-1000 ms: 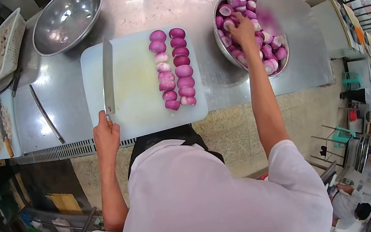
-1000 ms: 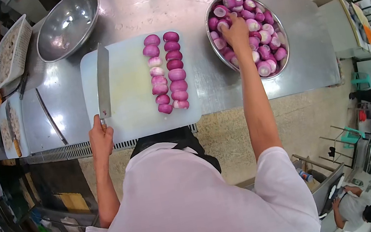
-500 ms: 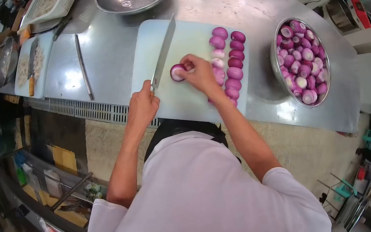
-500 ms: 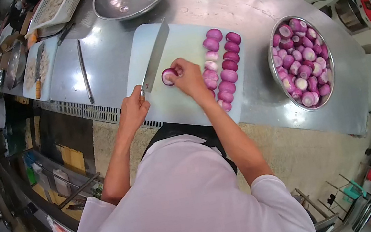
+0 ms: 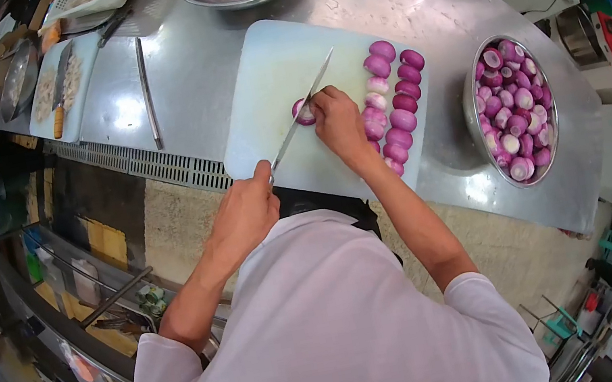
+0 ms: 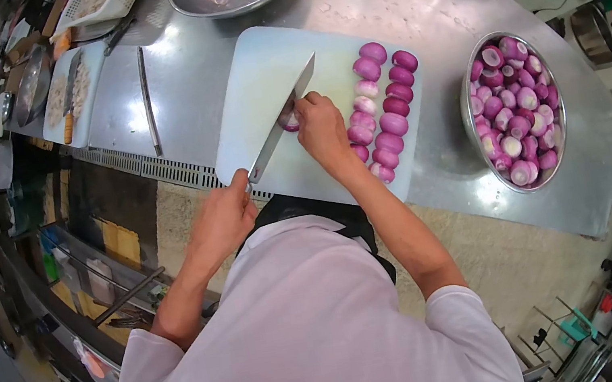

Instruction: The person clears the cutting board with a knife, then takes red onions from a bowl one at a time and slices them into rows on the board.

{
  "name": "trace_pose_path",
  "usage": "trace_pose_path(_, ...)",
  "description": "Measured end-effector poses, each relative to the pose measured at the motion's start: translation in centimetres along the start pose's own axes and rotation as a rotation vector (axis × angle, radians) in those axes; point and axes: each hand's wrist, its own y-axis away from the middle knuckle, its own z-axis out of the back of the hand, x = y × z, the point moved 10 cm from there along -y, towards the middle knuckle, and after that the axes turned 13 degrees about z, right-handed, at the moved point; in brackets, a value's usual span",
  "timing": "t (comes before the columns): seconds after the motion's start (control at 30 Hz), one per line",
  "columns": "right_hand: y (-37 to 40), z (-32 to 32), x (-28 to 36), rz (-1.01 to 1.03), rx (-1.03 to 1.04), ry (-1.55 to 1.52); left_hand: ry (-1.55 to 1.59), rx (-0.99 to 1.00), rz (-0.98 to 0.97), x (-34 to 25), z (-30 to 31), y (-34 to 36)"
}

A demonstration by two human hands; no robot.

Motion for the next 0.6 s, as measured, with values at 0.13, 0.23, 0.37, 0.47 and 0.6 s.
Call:
trace_pose_path(0.13,0.5,-0.5,-1.1,-0.019,-0.034,-0.109,0.079,0.01,0.019,0.5,-2.7,-3.7)
trace_pose_path(0.23,1.0,-0.5,-1.0,0.038,-0.074,-0.206,0.171,-0.095,-0.082,0.5,-3.7,-7.2)
trace_pose_path(0.37,1.2,0.1,1.5,0.059,-0.057,-0.3,0.177,-0.114,-0.085,0.9,-1.6,-7.0)
trace_pose_path(0.47,1.9,-2.0,3.5,0.113,0.12,-0.176,0.137,-0.098,-0.016,2.3,-1.6,-5.6)
trace_pose_path(0.6,2.5,-2.1,3.4,0.069,0.132,-0.169,0.117,-0.084,0.02,2.2,-2.1,-5.6)
